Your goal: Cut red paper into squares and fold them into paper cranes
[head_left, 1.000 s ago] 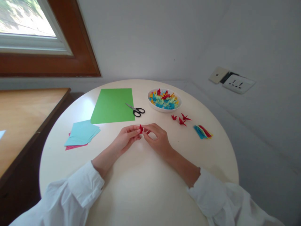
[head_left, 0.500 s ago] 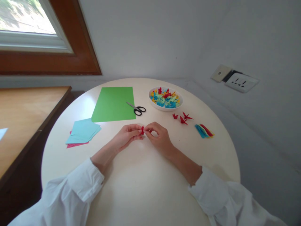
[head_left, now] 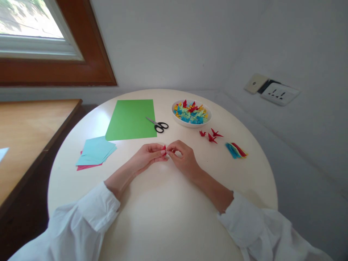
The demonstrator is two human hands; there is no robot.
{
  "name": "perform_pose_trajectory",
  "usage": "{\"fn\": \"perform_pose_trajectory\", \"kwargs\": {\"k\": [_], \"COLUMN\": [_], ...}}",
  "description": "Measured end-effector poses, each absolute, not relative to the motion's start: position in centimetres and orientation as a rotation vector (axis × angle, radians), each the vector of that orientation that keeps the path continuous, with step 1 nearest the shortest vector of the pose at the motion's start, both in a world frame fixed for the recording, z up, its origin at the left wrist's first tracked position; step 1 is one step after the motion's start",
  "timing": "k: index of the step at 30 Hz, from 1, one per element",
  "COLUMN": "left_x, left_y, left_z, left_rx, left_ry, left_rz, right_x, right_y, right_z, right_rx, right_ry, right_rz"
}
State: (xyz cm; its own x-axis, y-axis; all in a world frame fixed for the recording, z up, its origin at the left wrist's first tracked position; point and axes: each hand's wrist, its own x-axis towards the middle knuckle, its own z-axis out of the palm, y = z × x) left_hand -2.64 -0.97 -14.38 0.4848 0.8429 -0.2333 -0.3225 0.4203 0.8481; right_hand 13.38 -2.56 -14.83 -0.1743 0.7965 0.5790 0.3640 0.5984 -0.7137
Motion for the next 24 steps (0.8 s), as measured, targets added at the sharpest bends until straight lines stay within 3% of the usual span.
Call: {"fn": "perform_pose_trajectory", "kwargs": {"k": [24], "left_x": [-2.08], "left_y": [-1.12], "left_z": [-14.42], "left_rx": [0.909], "left_ry": [0.755], "left_rz": [0.953], "right_x": [13.26], "right_y": [-2.41], "right_z": [-14.86], "right_rx": [-1.016], "right_ry": [-1.597], "right_rz": [0.701]}}
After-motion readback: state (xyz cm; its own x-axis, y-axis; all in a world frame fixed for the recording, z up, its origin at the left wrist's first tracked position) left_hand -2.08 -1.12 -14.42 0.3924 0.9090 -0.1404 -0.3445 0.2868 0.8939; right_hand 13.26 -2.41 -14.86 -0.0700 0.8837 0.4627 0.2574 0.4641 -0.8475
